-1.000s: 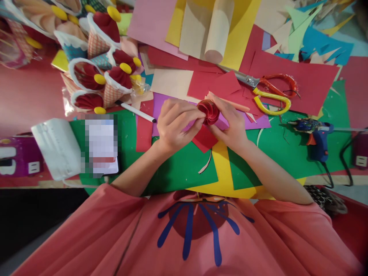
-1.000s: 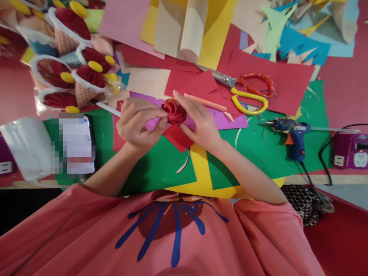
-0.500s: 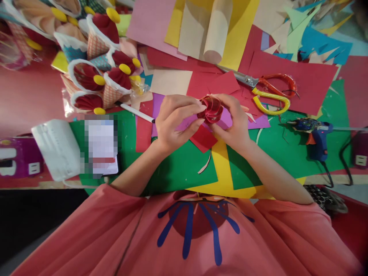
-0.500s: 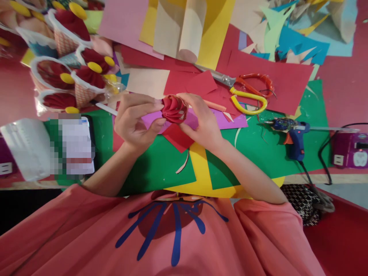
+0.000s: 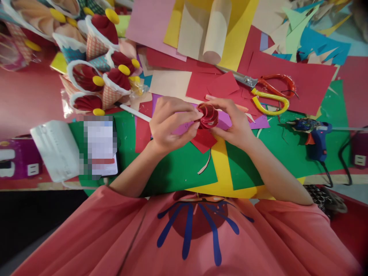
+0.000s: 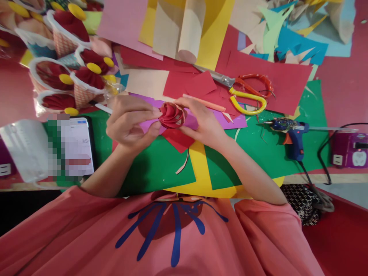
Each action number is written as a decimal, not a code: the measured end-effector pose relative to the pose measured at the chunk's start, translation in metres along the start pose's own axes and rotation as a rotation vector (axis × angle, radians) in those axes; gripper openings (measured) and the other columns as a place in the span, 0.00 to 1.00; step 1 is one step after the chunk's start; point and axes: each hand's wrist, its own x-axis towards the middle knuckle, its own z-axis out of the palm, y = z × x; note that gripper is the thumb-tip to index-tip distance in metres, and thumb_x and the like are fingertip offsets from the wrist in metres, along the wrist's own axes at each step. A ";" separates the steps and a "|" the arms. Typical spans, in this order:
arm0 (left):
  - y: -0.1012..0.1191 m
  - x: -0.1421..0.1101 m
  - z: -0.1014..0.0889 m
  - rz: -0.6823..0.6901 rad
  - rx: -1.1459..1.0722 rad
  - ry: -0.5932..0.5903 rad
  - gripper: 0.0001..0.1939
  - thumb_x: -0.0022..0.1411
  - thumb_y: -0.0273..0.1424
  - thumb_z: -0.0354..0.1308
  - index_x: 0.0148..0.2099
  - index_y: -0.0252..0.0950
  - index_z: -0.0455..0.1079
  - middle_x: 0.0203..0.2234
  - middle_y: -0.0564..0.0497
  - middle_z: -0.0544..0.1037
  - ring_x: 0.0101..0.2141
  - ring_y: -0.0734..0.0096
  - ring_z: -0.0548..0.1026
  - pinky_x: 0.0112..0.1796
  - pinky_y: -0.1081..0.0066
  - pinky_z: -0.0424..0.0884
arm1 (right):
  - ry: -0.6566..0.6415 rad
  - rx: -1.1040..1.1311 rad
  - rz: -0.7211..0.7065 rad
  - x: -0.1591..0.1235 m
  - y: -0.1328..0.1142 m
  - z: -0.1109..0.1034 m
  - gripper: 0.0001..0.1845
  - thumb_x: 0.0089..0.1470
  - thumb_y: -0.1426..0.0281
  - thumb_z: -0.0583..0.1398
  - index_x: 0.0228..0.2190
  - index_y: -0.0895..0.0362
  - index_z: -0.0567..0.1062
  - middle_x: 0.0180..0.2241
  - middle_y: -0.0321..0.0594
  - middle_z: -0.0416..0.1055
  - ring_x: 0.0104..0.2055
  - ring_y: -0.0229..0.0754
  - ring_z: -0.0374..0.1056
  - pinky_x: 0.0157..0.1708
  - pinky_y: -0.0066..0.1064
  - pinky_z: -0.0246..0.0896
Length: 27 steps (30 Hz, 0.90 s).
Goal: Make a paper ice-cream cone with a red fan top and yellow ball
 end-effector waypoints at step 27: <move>0.007 -0.013 0.007 -0.270 -0.093 -0.399 0.37 0.63 0.50 0.58 0.69 0.50 0.49 0.60 0.46 0.72 0.59 0.55 0.72 0.58 0.49 0.72 | 0.043 0.350 0.163 -0.002 0.003 0.031 0.29 0.57 0.50 0.58 0.55 0.48 0.63 0.54 0.40 0.72 0.58 0.49 0.70 0.58 0.44 0.69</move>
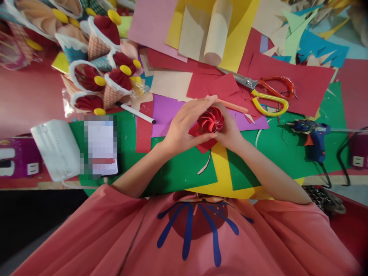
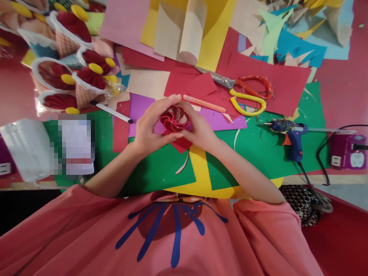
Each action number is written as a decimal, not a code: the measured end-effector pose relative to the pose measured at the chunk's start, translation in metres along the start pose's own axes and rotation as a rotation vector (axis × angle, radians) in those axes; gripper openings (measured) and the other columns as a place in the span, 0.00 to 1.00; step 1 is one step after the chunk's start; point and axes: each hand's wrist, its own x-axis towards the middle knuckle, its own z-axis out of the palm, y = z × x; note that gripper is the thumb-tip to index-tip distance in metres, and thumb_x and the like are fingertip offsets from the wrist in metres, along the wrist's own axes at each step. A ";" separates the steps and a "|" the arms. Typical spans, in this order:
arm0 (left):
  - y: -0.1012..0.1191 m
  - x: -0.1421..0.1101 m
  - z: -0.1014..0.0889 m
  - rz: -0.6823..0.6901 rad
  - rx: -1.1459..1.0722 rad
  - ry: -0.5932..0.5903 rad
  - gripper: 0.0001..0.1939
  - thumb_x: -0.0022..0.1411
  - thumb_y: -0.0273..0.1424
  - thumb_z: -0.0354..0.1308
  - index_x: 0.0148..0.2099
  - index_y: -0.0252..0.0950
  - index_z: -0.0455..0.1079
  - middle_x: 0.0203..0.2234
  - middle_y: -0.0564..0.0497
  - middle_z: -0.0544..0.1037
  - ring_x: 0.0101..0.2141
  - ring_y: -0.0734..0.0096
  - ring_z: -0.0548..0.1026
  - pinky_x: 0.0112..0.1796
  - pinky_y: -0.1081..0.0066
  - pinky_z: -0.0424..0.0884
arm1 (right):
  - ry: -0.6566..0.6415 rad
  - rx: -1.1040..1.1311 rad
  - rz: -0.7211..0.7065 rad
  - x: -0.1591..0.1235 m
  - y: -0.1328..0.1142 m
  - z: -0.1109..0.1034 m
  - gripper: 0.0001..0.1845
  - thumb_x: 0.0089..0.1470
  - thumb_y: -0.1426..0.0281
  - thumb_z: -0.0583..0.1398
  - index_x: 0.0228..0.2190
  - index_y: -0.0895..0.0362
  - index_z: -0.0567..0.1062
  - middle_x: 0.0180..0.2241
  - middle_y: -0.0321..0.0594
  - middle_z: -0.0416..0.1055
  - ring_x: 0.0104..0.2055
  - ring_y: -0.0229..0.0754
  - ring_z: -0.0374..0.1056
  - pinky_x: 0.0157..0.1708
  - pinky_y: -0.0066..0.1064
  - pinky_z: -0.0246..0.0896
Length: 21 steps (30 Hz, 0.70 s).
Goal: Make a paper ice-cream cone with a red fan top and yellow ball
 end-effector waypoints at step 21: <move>-0.006 -0.003 -0.008 -0.255 -0.102 -0.143 0.22 0.64 0.31 0.57 0.61 0.43 0.67 0.49 0.47 0.78 0.48 0.64 0.77 0.50 0.62 0.76 | 0.222 -0.050 0.041 0.001 -0.015 -0.015 0.09 0.63 0.61 0.58 0.42 0.51 0.74 0.44 0.40 0.77 0.51 0.43 0.74 0.49 0.39 0.73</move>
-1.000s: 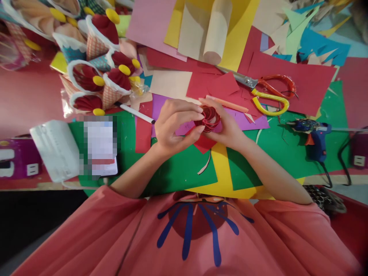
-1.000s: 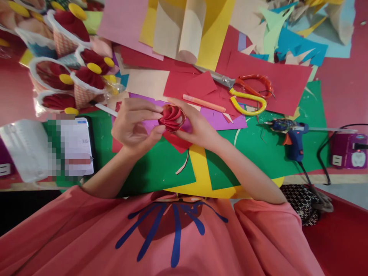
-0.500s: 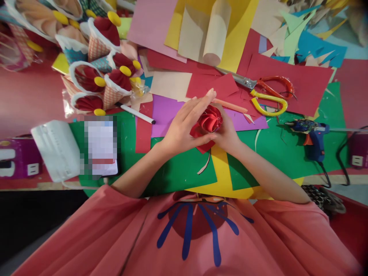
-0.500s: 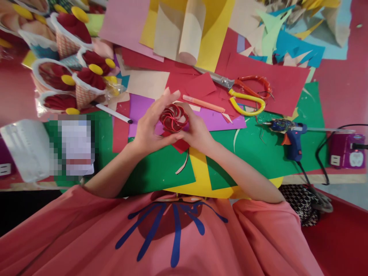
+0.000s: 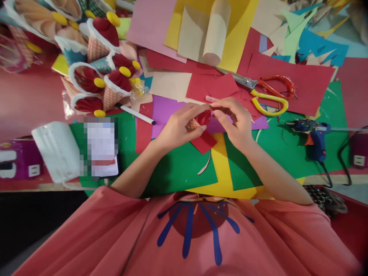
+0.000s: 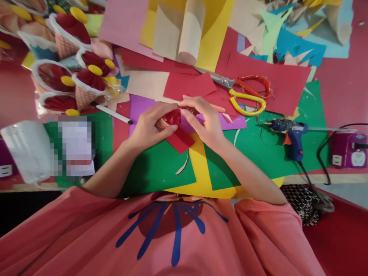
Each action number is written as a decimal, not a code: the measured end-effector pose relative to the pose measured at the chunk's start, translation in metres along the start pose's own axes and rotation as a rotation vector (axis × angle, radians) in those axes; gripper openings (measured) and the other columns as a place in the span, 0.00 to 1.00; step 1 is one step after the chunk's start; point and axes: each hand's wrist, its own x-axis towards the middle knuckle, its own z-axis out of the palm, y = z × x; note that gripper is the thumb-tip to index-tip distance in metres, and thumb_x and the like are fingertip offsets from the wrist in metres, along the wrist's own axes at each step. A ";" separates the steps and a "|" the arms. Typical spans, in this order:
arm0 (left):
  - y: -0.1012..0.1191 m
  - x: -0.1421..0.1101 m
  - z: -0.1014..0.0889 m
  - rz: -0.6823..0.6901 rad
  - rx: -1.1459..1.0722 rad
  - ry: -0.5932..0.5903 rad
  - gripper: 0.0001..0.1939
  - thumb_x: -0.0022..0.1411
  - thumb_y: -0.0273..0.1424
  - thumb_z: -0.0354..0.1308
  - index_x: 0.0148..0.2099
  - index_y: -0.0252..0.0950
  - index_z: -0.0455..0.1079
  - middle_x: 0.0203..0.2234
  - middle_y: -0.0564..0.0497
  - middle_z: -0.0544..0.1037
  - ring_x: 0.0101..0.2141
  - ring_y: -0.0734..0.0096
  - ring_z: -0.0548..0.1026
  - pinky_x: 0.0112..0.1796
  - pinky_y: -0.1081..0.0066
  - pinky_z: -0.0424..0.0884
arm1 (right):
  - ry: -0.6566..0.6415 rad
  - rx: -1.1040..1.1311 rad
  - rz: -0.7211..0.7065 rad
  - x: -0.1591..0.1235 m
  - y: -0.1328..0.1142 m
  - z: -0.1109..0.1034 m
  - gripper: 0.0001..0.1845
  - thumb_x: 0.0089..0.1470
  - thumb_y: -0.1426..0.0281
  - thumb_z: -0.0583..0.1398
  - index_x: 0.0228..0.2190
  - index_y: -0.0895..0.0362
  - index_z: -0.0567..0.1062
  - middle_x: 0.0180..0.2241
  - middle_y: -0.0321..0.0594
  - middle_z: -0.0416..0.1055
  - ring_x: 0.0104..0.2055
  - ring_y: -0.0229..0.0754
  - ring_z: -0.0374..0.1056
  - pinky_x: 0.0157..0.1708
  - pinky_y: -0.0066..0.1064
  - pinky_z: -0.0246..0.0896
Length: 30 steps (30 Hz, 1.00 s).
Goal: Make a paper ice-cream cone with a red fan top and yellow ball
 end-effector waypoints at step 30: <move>-0.051 0.050 0.016 0.116 -0.173 0.000 0.22 0.61 0.36 0.58 0.57 0.43 0.61 0.50 0.48 0.74 0.49 0.61 0.76 0.45 0.59 0.77 | -0.273 -0.633 -0.356 0.040 0.004 -0.023 0.12 0.66 0.65 0.52 0.42 0.48 0.75 0.41 0.39 0.71 0.42 0.44 0.69 0.46 0.42 0.68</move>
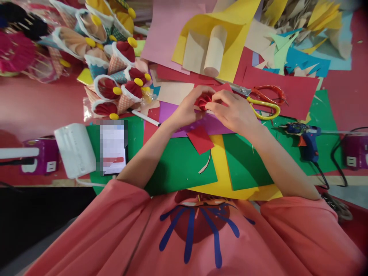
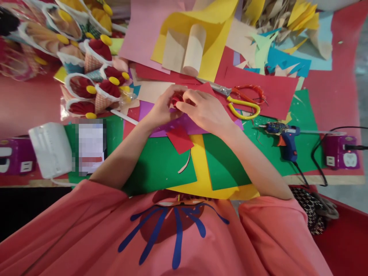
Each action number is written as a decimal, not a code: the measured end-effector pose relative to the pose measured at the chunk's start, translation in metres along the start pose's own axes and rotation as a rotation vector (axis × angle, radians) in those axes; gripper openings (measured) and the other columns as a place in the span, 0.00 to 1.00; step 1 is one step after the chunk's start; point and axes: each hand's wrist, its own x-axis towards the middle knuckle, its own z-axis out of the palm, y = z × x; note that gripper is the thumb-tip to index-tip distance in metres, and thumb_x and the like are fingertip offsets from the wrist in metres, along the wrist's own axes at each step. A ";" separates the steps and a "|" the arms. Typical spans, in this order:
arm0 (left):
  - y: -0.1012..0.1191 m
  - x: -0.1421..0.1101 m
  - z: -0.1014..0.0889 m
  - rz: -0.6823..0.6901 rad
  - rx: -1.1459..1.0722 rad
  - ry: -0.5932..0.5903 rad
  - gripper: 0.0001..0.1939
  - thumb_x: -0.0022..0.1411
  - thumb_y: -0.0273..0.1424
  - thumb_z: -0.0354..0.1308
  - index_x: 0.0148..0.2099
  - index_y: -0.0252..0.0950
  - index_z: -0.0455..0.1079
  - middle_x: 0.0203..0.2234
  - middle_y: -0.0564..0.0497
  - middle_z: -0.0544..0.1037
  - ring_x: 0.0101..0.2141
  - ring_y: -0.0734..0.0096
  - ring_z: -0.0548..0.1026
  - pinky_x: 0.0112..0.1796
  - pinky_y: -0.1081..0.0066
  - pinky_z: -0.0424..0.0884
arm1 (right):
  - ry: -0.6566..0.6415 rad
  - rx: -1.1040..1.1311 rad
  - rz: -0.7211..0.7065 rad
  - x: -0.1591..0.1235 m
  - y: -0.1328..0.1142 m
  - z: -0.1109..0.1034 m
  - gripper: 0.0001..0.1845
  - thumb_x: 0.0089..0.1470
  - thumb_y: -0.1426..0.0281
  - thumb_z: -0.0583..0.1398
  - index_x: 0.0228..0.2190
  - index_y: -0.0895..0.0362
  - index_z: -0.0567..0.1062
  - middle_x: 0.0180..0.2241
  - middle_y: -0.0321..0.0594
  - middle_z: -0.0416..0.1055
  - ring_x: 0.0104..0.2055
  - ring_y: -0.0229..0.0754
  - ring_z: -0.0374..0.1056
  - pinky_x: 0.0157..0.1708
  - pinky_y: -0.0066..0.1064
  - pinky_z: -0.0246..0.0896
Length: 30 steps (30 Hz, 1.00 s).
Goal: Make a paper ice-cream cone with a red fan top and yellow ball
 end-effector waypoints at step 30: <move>0.026 -0.032 0.012 0.005 0.106 0.145 0.35 0.65 0.41 0.55 0.69 0.51 0.44 0.60 0.45 0.67 0.62 0.54 0.68 0.62 0.48 0.65 | 0.185 0.375 0.183 -0.036 -0.026 0.052 0.29 0.65 0.60 0.50 0.66 0.49 0.56 0.64 0.44 0.63 0.69 0.50 0.55 0.69 0.49 0.54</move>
